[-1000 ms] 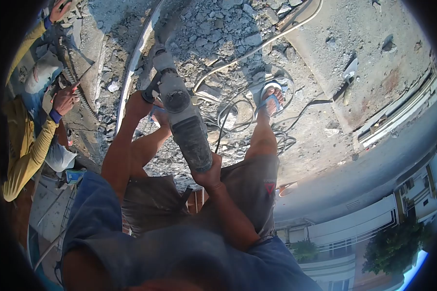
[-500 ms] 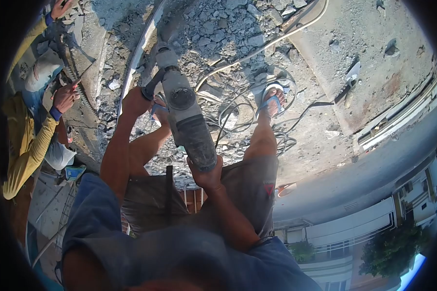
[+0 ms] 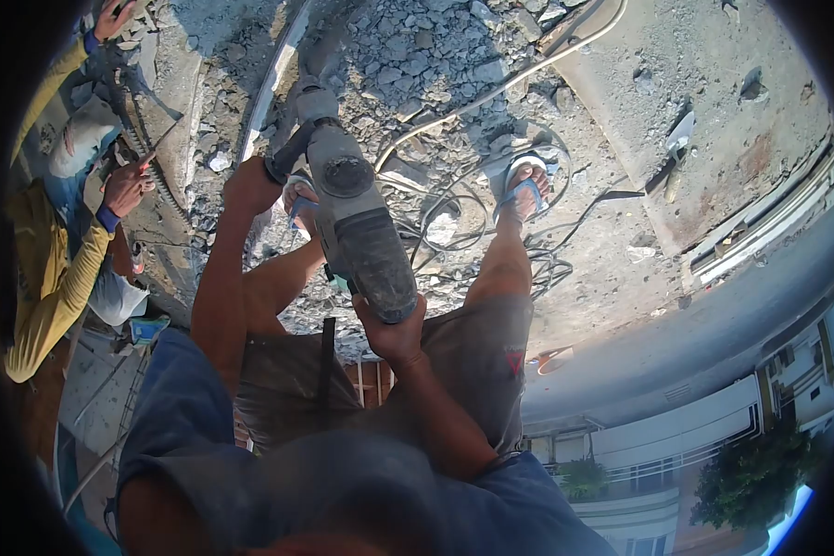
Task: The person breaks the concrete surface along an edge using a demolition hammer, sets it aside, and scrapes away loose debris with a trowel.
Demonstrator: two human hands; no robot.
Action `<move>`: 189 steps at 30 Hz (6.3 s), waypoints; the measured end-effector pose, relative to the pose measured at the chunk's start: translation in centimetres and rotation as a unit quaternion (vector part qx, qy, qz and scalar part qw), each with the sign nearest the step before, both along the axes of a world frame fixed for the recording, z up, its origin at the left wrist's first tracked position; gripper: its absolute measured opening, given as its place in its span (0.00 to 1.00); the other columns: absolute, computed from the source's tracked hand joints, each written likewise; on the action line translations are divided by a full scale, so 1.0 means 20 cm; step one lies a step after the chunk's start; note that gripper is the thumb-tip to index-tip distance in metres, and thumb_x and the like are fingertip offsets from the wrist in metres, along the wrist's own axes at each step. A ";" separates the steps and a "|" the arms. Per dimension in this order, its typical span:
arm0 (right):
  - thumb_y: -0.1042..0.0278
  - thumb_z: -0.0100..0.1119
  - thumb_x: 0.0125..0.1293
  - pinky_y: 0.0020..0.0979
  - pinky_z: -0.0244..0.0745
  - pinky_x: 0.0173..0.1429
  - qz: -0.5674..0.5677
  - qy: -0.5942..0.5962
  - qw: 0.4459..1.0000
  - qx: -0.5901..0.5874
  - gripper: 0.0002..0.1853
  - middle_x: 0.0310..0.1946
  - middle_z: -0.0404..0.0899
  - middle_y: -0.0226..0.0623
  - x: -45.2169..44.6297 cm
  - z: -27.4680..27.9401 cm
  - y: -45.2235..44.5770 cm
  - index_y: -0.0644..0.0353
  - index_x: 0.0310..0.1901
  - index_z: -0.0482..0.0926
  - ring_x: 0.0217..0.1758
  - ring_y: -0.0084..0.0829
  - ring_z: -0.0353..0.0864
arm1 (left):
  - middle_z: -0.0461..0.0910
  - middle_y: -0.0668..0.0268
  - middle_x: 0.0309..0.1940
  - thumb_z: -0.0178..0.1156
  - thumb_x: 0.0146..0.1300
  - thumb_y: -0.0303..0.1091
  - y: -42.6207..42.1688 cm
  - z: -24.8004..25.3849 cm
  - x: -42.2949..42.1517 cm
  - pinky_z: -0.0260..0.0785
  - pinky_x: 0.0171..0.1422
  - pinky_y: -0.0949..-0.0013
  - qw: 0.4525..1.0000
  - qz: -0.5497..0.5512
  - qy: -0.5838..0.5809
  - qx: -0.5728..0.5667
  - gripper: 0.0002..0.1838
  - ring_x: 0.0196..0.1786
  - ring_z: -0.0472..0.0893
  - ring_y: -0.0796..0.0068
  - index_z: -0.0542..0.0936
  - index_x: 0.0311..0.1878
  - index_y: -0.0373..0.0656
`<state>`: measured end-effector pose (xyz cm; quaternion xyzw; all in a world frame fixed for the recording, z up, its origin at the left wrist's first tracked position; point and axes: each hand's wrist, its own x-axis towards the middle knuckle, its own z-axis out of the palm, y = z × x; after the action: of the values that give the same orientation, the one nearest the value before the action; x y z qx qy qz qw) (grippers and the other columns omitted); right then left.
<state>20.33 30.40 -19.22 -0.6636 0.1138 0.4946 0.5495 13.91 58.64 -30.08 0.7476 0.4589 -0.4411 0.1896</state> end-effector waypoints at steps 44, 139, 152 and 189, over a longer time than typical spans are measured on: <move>0.73 0.67 0.51 0.34 0.77 0.38 0.052 -0.074 0.996 -0.003 0.11 0.28 0.84 0.46 0.19 -0.08 0.12 0.68 0.37 0.80 0.34 0.37 0.87 | 0.83 0.45 0.38 0.62 0.52 0.50 -0.04 -0.20 -0.11 0.76 0.50 0.52 0.998 0.052 -0.015 0.025 0.22 0.45 0.83 0.44 0.84 0.38 0.37; 0.73 0.69 0.55 0.27 0.75 0.37 0.072 0.054 0.996 0.006 0.08 0.30 0.85 0.33 0.43 -0.02 -0.18 0.66 0.36 0.82 0.33 0.19 0.81 | 0.84 0.49 0.34 0.66 0.54 0.50 -0.35 0.14 -0.23 0.74 0.45 0.51 0.999 0.042 0.003 0.013 0.21 0.43 0.83 0.46 0.85 0.38 0.40; 0.71 0.71 0.45 0.35 0.78 0.38 0.025 -0.004 1.000 0.005 0.19 0.29 0.84 0.42 0.50 0.27 -0.10 0.60 0.43 0.80 0.34 0.40 0.87 | 0.83 0.48 0.28 0.66 0.53 0.48 -0.18 0.13 0.17 0.74 0.42 0.53 0.997 -0.003 -0.074 0.018 0.20 0.39 0.83 0.45 0.83 0.33 0.36; 0.79 0.67 0.54 0.23 0.62 0.20 -0.066 0.098 0.988 -0.095 0.08 0.19 0.74 0.30 1.20 0.18 0.58 0.62 0.33 0.76 0.15 0.20 0.70 | 0.85 0.49 0.34 0.58 0.53 0.39 0.37 0.00 0.80 0.76 0.48 0.54 0.996 -0.051 0.020 -0.066 0.18 0.40 0.86 0.50 0.84 0.37 0.33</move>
<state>44.23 42.04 -15.70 -0.6525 0.2573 0.5064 0.5016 29.83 66.11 -30.13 0.7467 0.3942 -0.4944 0.2063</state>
